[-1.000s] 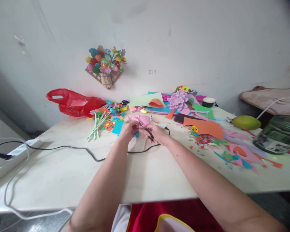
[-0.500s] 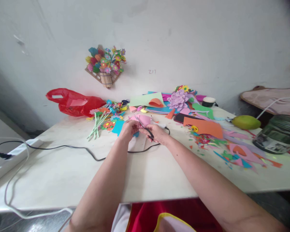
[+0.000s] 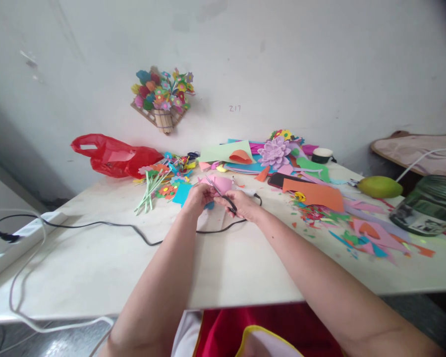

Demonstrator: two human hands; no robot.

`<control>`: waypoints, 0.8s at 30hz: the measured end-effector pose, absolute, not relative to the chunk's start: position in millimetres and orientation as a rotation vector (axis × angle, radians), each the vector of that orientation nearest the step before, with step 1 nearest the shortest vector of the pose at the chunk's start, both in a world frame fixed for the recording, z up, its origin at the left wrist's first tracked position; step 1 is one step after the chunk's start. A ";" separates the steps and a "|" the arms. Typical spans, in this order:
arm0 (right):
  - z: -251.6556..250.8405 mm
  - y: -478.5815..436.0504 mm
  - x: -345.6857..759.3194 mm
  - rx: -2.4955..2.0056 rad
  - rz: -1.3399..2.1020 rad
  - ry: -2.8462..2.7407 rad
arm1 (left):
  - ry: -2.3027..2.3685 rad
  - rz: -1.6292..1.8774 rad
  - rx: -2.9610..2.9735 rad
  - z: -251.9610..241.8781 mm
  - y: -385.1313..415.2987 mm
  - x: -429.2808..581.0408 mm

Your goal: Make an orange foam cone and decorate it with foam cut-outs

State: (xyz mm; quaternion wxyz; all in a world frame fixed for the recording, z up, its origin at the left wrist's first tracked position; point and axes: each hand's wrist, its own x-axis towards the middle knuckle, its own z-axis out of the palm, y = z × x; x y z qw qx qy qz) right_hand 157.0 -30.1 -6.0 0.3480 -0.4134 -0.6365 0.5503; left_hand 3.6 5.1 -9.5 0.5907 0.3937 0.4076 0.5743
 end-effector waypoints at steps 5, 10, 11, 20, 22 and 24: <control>-6.9 -29.9 157.9 -1.058 1.435 -1.642 | 0.936 1.335 0.923 -9.6 4.4 5.1; -9.9 -27.6 157.9 -1.049 1.408 -1.665 | 0.930 1.342 0.924 -9.4 2.3 7.5; -10.3 -27.1 157.9 -1.047 1.402 -1.668 | 0.929 1.341 0.925 -9.3 2.1 7.7; -9.8 -26.6 157.0 -1.055 1.398 -1.660 | 0.956 1.339 0.908 -10.3 3.7 6.1; -8.7 -27.3 156.6 -1.061 1.400 -1.656 | 0.960 1.334 0.909 -10.4 3.7 5.8; -7.9 -27.7 156.1 -1.068 1.405 -1.653 | 0.966 1.331 0.910 -10.2 3.6 5.8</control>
